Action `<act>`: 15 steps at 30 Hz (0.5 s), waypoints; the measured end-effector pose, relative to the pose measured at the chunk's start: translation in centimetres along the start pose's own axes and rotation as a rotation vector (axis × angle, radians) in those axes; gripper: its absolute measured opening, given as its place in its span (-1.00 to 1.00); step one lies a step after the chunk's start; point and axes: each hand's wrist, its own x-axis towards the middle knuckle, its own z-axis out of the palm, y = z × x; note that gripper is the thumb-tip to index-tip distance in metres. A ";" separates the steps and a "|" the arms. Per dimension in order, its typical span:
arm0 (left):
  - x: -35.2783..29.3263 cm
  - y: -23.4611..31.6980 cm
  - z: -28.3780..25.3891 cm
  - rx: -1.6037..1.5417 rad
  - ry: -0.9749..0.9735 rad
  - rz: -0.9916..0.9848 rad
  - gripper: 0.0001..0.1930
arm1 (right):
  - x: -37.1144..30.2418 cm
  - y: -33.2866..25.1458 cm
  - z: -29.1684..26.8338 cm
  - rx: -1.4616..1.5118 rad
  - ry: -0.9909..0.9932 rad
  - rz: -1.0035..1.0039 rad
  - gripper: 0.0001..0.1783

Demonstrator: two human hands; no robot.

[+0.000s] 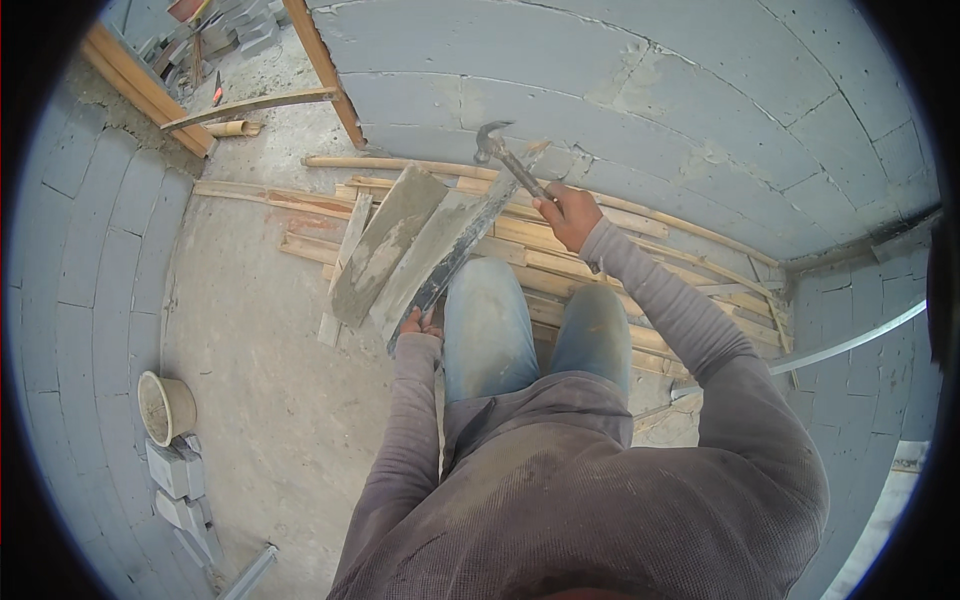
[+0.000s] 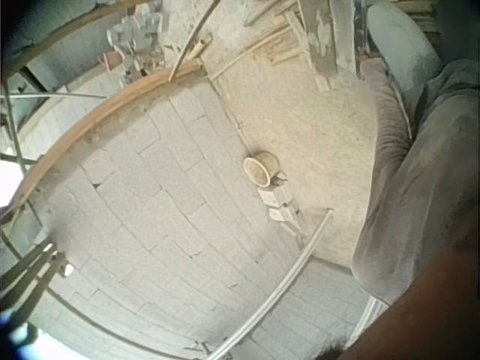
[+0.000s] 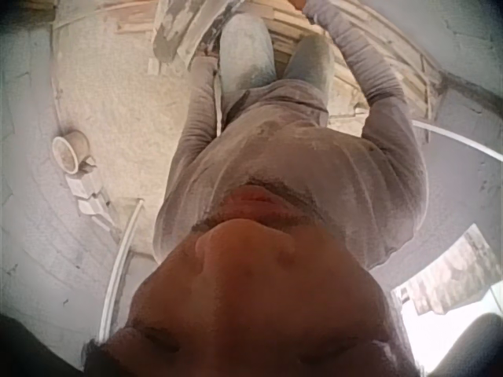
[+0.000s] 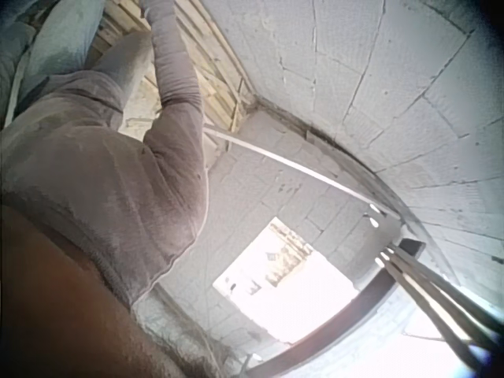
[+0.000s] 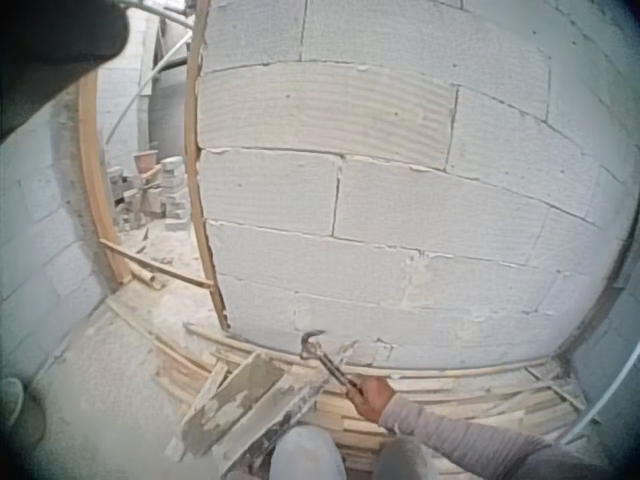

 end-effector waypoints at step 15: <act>-5.3 6.8 7.8 0.020 -0.126 0.164 -0.64 | -10.7 3.9 4.2 0.496 0.011 0.308 -0.73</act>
